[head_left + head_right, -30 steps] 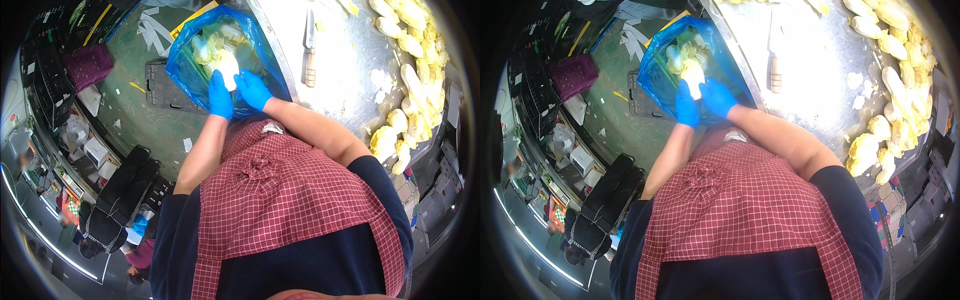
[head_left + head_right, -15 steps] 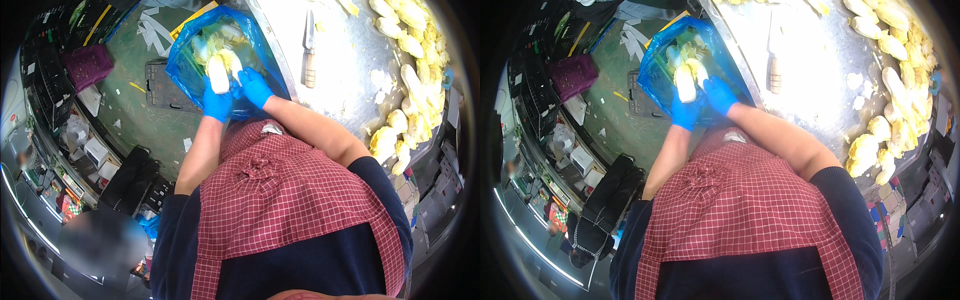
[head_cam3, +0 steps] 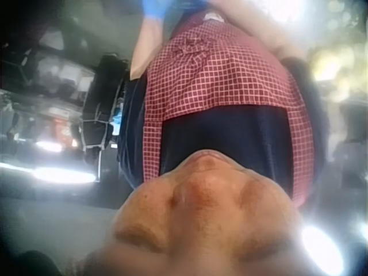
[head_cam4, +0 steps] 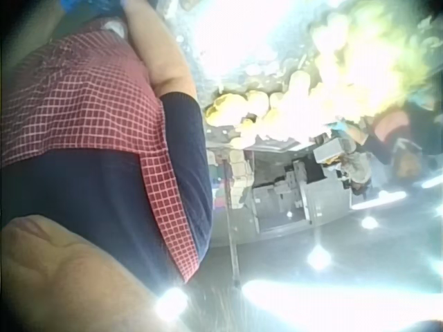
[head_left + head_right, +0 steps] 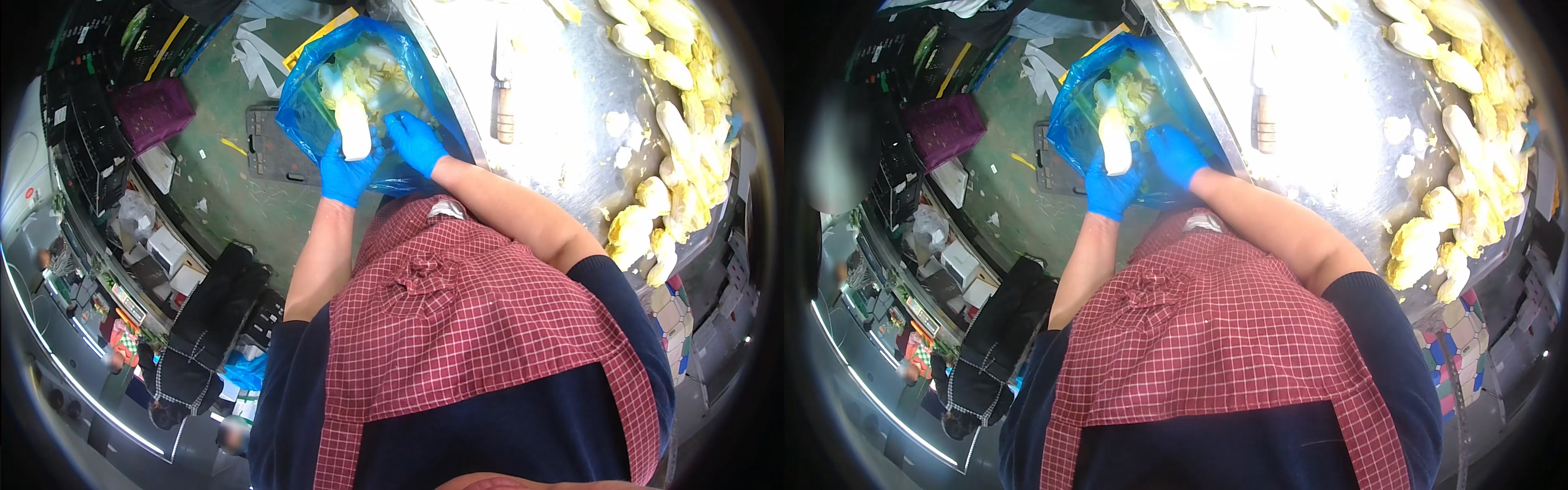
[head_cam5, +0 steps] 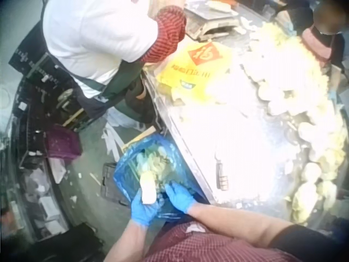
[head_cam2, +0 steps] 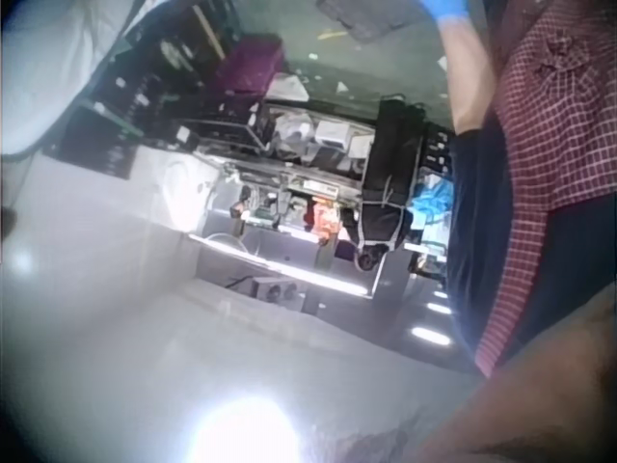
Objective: The person removes outer leaves from napa cabbage heads and places them into a blue bag. They then use a knife to trim the base of each head and place the trimmed pieces onto a metal table. The process is repeated for multiple cabbage heads.
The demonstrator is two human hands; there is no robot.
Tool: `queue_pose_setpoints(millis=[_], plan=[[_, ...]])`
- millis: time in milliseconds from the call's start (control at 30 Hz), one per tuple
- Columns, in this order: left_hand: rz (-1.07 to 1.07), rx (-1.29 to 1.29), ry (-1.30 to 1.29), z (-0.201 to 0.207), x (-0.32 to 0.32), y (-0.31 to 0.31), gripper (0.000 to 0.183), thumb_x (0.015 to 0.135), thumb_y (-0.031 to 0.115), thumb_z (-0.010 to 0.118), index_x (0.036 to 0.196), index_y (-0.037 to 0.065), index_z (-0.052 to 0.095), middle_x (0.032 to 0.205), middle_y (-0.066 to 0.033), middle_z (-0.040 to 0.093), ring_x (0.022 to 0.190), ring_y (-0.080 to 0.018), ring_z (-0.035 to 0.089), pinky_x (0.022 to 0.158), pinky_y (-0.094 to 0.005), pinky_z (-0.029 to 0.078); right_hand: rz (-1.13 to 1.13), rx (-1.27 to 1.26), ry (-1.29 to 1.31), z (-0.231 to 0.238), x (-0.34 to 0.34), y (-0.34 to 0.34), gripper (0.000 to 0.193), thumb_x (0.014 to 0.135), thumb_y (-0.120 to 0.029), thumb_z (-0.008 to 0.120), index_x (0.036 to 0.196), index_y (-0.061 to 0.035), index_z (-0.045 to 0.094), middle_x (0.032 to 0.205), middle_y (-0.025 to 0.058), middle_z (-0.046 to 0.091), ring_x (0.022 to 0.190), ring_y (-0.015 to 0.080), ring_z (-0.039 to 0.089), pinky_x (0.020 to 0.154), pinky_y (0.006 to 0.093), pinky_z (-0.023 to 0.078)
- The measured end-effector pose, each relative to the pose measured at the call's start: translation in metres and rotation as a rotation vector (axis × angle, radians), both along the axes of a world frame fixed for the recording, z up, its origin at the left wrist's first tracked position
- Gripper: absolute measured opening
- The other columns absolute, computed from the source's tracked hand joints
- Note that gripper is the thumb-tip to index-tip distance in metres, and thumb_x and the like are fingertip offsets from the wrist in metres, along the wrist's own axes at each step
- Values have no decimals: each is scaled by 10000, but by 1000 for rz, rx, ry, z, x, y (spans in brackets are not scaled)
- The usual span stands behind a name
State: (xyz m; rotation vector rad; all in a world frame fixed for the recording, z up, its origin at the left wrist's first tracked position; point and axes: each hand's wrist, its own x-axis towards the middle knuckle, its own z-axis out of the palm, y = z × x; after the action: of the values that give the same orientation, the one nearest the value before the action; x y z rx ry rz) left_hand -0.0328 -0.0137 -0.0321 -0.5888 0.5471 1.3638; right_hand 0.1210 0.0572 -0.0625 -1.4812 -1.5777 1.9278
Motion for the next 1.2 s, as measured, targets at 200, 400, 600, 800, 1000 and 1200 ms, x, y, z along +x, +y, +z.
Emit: queue_pose_setpoints(millis=[200, 400, 600, 800, 1000, 1200], plan=[[-88, -140, 232, 38, 18, 23, 669, 882, 563, 474, 1309, 49, 444, 1076, -185, 576, 892, -290, 559, 698, -406, 490, 119, 54, -33, 29, 8, 15, 320, 936, -215, 496, 1184, -18, 545, 1047, 174, 627, 846, 258, 631, 757, 325, 503], [-208, 300, -151, 21, 6, 31, 738, 889, 655, 365, 1301, 51, 454, 917, -106, 584, 787, -265, 554, 642, -375, 475, -9, -210, 76, 79, 9, 19, 334, 945, -137, 449, 1264, -50, 492, 1114, 137, 610, 946, 240, 619, 859, 336, 496], [-325, -2, 397, 92, 47, 99, 711, 884, 630, 396, 1339, 84, 425, 1023, -97, 570, 793, -220, 514, 643, -332, 432, 385, 73, 76, 90, 46, 29, 278, 925, -170, 481, 1162, -67, 586, 1093, 158, 625, 971, 270, 616, 860, 389, 487], [-580, 230, 452, 121, 102, 203, 456, 886, 192, 513, 1323, 76, 449, 1205, -135, 556, 1082, -296, 540, 907, -455, 450, 46, 166, 181, 146, 137, 30, 323, 933, -238, 498, 1205, -85, 577, 1005, 128, 657, 868, 241, 639, 806, 369, 506], [-697, 389, 752, 124, 190, 358, 416, 865, 113, 585, 1263, 60, 479, 1115, -108, 579, 1018, -281, 575, 808, -416, 527, -481, 11, 174, 145, 223, 34, 263, 930, -152, 502, 1150, -44, 597, 988, 109, 660, 854, 167, 647, 763, 319, 520], [-695, 308, 853, 98, 276, 478, 410, 907, 164, 559, 1280, 22, 470, 1177, -142, 537, 1048, -305, 551, 939, -408, 450, -970, 122, 169, 143, 297, 14, 248, 941, -113, 499, 1162, -45, 587, 986, 63, 647, 862, 143, 613, 770, 282, 515]])
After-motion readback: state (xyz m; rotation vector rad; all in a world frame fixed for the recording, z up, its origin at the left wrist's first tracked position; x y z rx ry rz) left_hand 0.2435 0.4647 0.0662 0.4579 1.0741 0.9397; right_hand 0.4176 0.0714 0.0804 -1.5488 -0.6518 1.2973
